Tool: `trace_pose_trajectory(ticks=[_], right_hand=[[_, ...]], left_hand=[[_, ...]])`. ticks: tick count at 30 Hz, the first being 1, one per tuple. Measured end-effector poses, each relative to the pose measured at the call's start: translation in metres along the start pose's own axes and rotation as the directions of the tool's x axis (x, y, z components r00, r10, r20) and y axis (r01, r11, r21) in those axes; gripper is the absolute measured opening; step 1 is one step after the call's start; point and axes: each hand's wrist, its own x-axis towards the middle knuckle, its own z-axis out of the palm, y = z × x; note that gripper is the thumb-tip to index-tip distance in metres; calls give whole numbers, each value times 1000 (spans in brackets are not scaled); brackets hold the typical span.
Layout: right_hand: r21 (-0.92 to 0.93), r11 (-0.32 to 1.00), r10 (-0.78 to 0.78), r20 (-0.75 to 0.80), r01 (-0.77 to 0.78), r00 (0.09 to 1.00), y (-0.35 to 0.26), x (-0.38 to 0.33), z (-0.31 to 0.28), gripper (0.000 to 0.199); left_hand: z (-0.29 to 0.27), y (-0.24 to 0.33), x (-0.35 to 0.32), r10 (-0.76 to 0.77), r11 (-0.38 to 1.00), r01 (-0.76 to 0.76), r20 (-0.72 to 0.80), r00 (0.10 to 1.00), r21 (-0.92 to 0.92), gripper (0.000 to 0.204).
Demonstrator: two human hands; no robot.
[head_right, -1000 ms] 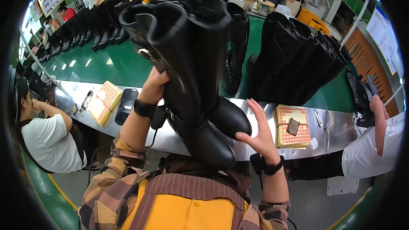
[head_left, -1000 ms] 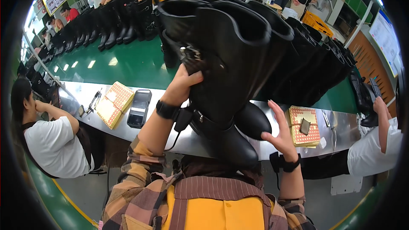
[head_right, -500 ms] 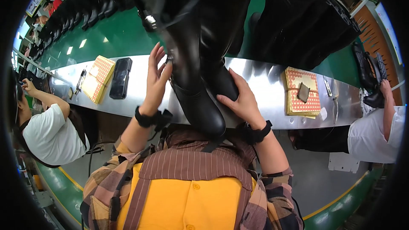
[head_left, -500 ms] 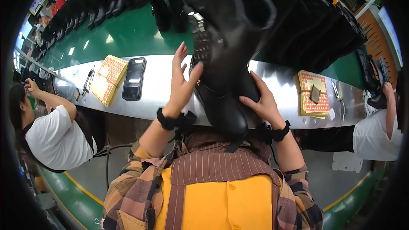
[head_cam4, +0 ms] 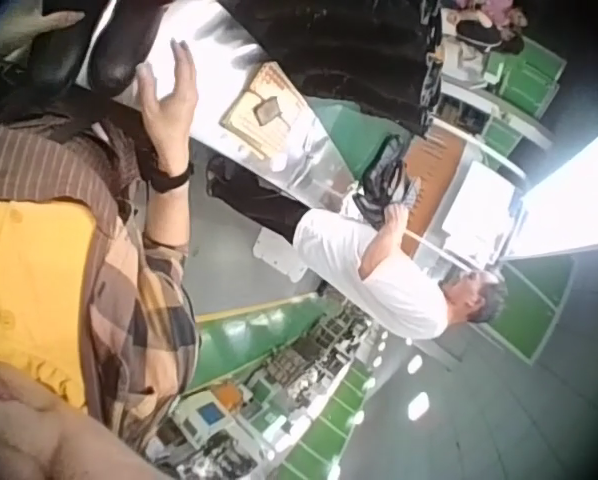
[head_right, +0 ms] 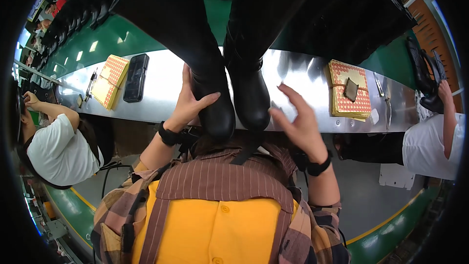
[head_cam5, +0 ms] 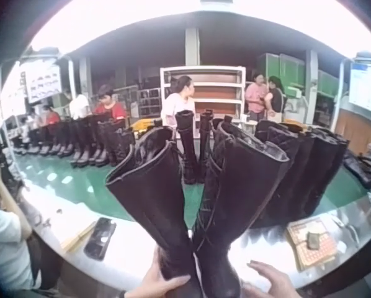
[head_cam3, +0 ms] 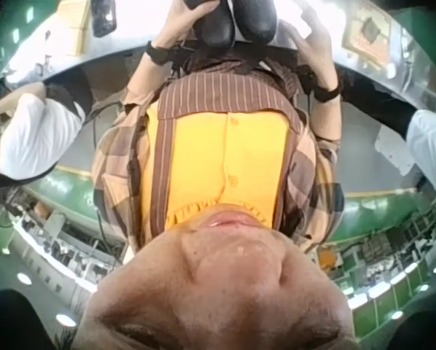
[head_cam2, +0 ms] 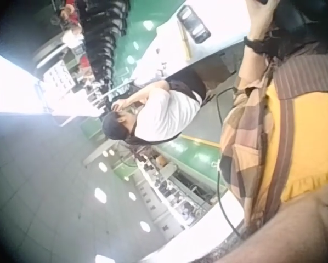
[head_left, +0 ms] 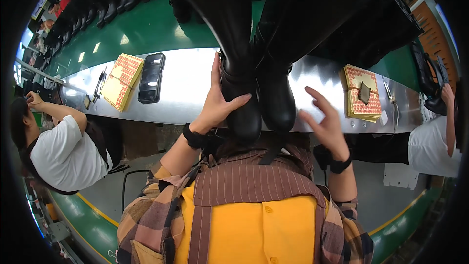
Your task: Inspecting pairs of black leather boots, checking zippers, and marking them with a pen at a quality control station.
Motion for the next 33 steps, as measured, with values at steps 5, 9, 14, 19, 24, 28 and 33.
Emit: trace_pose_trajectory(ticks=[5,9,14,19,24,28,33], right_hand=[[-353,789,-610,-348,504,712,-96,27,-81,72],[-618,568,-696,-8,544,718,-176,59,-88,88],[-640,592,-494,193,490,848,-232,81,-81,70],[-612,615,-234,459,497,857,-264,106,-88,62],[-584,724,-124,414,368,902,-255,144,-78,70],[-563,713,-356,224,419,907,-233,143,-76,54],[-357,842,-438,-13,405,899,-229,134,-120,30]], left_hand=[[1,3,-3,-31,991,35,31,999,-129,120],[20,15,-3,64,997,-66,-66,996,-26,119],[32,24,-12,191,920,-133,-123,974,369,115],[38,33,-16,164,884,-83,-139,977,460,113],[34,43,-9,160,883,-89,-118,980,461,109],[16,40,-9,125,952,-86,-116,985,294,91],[-9,32,3,92,992,-113,-270,958,-64,65]])
